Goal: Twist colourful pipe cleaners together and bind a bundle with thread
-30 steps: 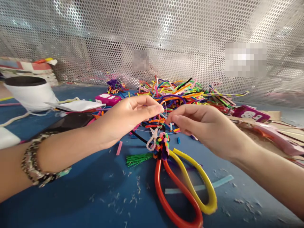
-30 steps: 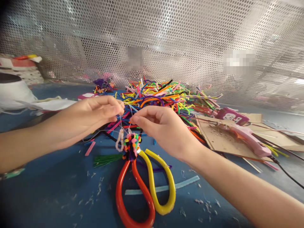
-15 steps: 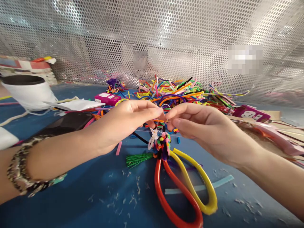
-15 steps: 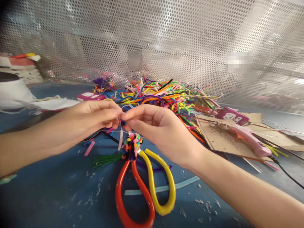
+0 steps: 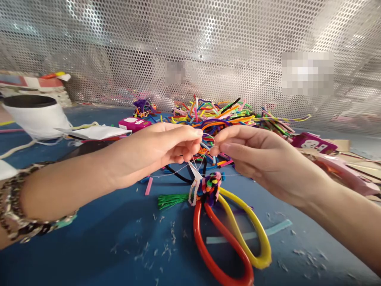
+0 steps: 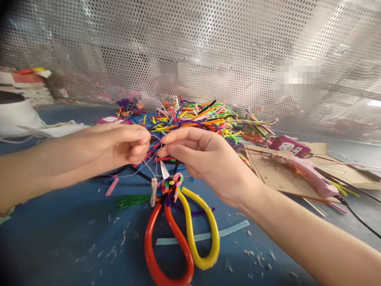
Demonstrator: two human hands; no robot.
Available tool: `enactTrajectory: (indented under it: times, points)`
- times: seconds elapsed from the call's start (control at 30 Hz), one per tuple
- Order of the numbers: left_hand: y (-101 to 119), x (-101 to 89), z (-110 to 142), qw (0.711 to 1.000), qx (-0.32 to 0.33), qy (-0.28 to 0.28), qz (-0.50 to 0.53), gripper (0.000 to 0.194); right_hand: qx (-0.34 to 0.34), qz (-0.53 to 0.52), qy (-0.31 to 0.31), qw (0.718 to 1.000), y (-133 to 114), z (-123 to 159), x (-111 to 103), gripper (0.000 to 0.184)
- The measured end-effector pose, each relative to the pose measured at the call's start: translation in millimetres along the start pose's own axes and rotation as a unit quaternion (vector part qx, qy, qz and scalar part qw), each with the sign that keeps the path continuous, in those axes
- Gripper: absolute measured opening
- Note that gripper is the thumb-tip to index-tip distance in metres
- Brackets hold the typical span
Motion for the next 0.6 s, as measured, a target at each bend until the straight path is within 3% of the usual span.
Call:
enactTrajectory:
  times: [0.3,0.5,0.6]
  points:
    - [14,8.0,8,1.0,-0.005,-0.03,0.007,0.019,-0.002,-0.01,0.014,1.0,-1,2,0,0.001]
    - [10,2.5,10,0.998,0.051,0.048,0.007,0.015,-0.02,0.018,0.023,0.999,0,4,3,0.003]
    - [10,2.7,10,0.995,0.08,0.049,0.04,0.012,-0.032,0.04,0.031,0.998,1,6,6,0.004]
Point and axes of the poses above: each hand's wrist, its own z-axis away from the middle knuckle, its own x-axis out of the palm, y = z × x, the point moved 3 cm from there along -z, towards the middle knuckle, and after that the axes turned 3 degrees about y, right-handed, at the moved point
